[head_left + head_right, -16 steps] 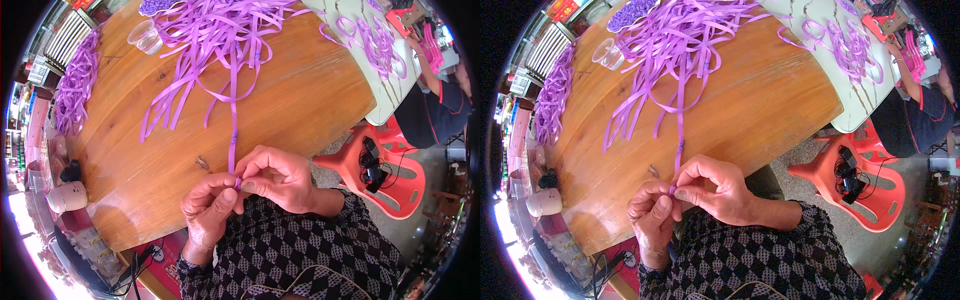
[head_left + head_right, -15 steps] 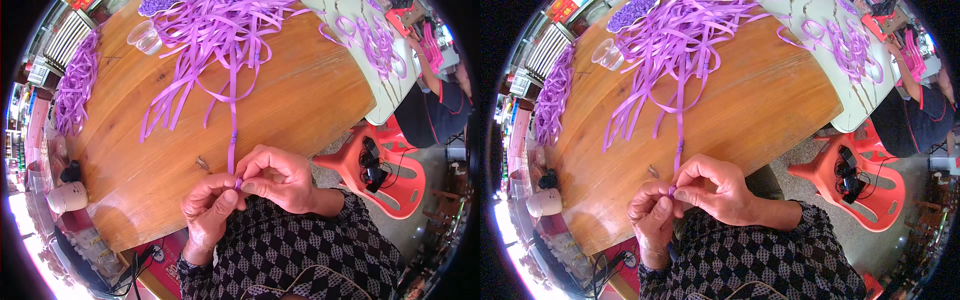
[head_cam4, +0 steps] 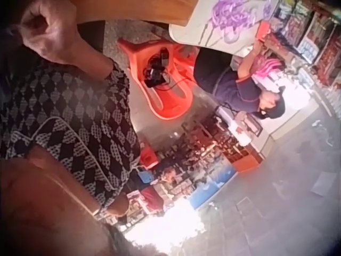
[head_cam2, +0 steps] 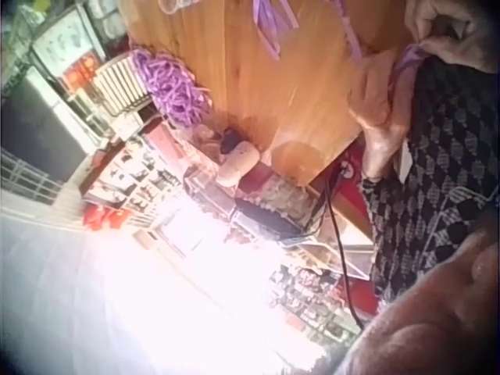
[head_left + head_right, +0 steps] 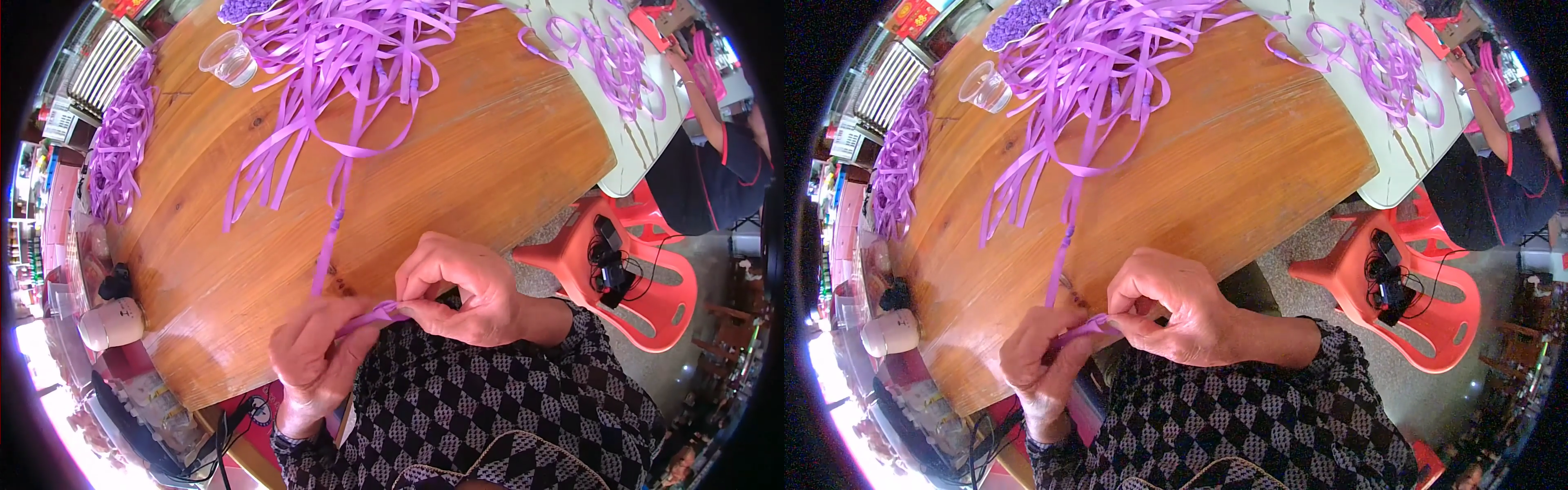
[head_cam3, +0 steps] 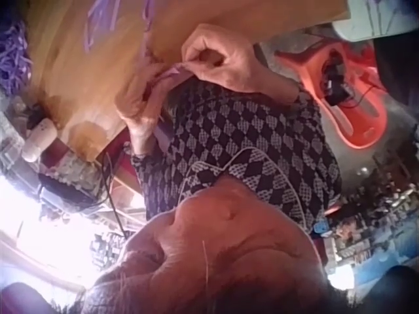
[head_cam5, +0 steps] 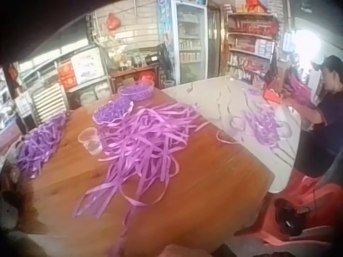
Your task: The person ties knots in purple ribbons by hand, folding them into loops and pulling the ends through to form a series of knots. They work with ribbons from a pile on a wooden table, occasionally setting one aside and picking up another.
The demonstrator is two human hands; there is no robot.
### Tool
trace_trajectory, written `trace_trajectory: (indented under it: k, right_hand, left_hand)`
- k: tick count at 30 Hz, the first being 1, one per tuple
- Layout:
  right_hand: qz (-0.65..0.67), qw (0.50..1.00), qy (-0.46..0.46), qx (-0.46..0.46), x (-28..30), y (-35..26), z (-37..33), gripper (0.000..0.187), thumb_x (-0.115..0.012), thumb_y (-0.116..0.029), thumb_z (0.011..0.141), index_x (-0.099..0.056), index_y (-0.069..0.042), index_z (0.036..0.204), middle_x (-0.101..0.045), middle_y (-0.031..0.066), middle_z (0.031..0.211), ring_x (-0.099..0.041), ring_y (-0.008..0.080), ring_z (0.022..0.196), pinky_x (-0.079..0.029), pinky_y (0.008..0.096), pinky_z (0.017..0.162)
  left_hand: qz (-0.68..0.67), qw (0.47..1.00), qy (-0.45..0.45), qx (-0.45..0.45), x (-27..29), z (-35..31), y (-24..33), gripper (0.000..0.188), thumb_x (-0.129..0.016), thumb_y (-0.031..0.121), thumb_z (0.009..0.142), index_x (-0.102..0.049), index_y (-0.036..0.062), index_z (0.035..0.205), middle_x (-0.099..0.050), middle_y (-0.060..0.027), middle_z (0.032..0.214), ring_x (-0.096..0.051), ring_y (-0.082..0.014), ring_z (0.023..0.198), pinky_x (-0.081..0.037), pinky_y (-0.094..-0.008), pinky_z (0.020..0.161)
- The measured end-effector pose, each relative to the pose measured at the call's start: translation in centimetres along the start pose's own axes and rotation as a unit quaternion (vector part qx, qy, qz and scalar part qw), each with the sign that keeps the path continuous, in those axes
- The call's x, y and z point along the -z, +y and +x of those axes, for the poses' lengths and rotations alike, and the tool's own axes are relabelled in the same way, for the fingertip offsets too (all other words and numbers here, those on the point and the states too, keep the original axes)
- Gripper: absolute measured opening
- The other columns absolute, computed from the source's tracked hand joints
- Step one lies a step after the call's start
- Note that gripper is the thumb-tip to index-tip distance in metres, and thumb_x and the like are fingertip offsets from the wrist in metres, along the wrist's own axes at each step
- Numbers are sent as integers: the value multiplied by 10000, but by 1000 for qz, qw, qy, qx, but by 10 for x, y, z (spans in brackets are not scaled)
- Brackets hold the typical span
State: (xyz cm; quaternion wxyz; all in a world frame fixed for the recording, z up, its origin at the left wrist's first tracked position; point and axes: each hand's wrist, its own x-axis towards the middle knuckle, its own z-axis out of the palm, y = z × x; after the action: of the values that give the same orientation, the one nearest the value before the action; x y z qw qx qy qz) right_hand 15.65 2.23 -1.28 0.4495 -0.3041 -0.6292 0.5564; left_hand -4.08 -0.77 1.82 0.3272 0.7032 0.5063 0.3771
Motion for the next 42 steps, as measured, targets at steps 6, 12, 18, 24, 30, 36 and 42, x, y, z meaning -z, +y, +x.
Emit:
trace_trajectory:
  k: [6, 12, 18, 24, 30, 36, 42]
  right_hand:
    - [-101, 989, -12, 105, 3, 3, -3, 215, -646, 77, 667, -551, -52, 811, -605, 50, 816, -518, 171, 646, -407, 270, 570]
    - [-99, 988, -20, 113, 5, 4, -1, 260, -646, 100, 638, -549, -56, 823, -601, 59, 815, -521, 197, 641, -408, 277, 568]
    - [-175, 963, 5, 207, -1, 7, 4, 293, -667, 124, 612, -536, -22, 830, -587, 80, 814, -518, 219, 622, -414, 292, 533]
    - [-238, 935, 22, 262, -2, 4, 5, 294, -685, 114, 610, -527, -2, 830, -579, 88, 804, -505, 217, 601, -409, 290, 511]
    - [-240, 936, 6, 258, 5, 7, 4, 268, -708, 65, 644, -526, 0, 831, -587, 98, 813, -511, 216, 612, -416, 290, 518]
    - [-223, 945, 16, 240, 4, 5, 7, 310, -733, -2, 644, -552, 13, 895, -598, 108, 864, -529, 224, 654, -437, 298, 561]
    - [-244, 950, 14, 195, 4, -1, 12, 507, -782, -115, 576, -622, -36, 1051, -571, 94, 999, -534, 222, 736, -451, 298, 625]
  left_hand:
    - [-58, 996, 5, 64, 14, -12, 1, 122, -709, 4, 697, -633, -12, 792, -618, -113, 794, -598, -219, 679, -453, -283, 588]
    - [186, 976, 45, -108, -2, -2, -4, 299, -725, -8, 664, -622, -16, 945, -572, -155, 1060, -590, -239, 917, -500, -325, 707]
    - [-36, 996, -77, 2, -3, 14, 16, 596, -723, -18, 685, -473, -1, 1226, -534, -153, 1140, -586, -212, 943, -507, -269, 751]
    - [-241, 924, -139, 262, -1, 2, 10, 310, -673, 3, 783, -582, -24, 1078, -611, -72, 870, -560, -93, 766, -460, -215, 657]
    - [-120, 981, -68, 135, -11, 4, 5, 128, -661, 5, 799, -650, -37, 920, -607, -47, 737, -529, -72, 663, -427, -195, 606]
    - [-246, 935, 5, 254, -22, 5, 4, 135, -686, 36, 789, -665, -39, 900, -631, -42, 758, -515, -72, 623, -415, -201, 562]
    - [-346, 886, -38, 306, -17, 10, -1, 149, -691, 63, 790, -677, -29, 906, -645, -52, 733, -501, -61, 555, -390, -185, 495]
